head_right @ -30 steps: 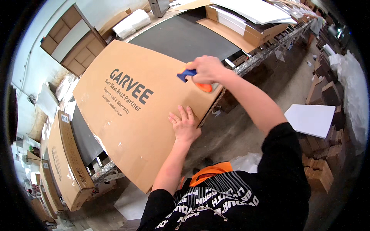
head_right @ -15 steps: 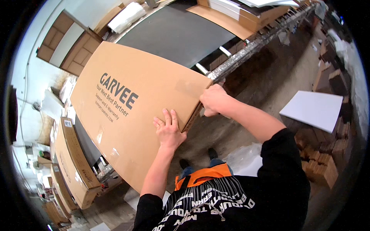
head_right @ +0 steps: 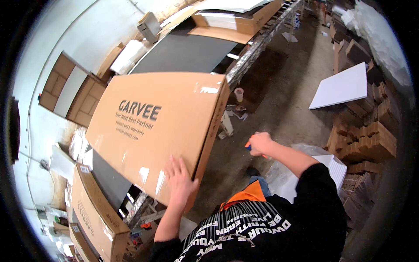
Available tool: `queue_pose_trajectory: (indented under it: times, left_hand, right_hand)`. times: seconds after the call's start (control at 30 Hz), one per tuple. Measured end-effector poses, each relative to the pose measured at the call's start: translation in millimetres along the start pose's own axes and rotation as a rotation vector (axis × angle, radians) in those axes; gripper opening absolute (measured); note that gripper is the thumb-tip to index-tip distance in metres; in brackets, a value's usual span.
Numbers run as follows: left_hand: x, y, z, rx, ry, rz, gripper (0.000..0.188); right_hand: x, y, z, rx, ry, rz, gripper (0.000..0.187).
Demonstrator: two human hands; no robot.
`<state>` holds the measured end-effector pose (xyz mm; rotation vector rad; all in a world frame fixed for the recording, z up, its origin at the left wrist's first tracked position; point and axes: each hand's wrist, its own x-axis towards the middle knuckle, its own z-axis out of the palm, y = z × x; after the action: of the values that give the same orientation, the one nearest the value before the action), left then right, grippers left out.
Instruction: The person seals a large cardboard box with a tape dispenser and places a white board inside a new box.
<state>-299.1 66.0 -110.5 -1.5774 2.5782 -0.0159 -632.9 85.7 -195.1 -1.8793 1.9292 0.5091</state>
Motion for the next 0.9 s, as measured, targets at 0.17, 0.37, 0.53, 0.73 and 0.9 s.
queue_pose_trajectory:
  times: [0.17, 0.37, 0.53, 0.73, 0.9]
  left_hand:
    - [-121.3, -63.6, 49.8, -0.081, 0.101, -0.119, 0.106]
    - [-123.6, -69.9, 53.5, -0.405, 0.300, -0.237, 0.111]
    - [-128.5, -75.3, 68.0, -0.440, 0.411, -0.182, 0.112]
    - [-128.8, -70.2, 54.9, -0.323, 0.313, -0.180, 0.119]
    - [-123.1, -65.4, 48.1, -0.293, 0.323, -0.192, 0.114]
  right_hand:
    - [-82.9, -109.7, -75.8, 0.286, 0.304, -0.253, 0.038]
    - [-85.9, -294.4, -191.3, 0.202, 0.641, -0.532, 0.043]
    - [-46.0, -323.6, -166.1, -0.141, 0.041, -0.512, 0.034]
    - [-105.6, -254.3, -72.0, -0.203, -0.004, -0.508, 0.026]
    - [-29.2, -252.8, 83.7, -0.261, 0.114, -0.817, 0.021]
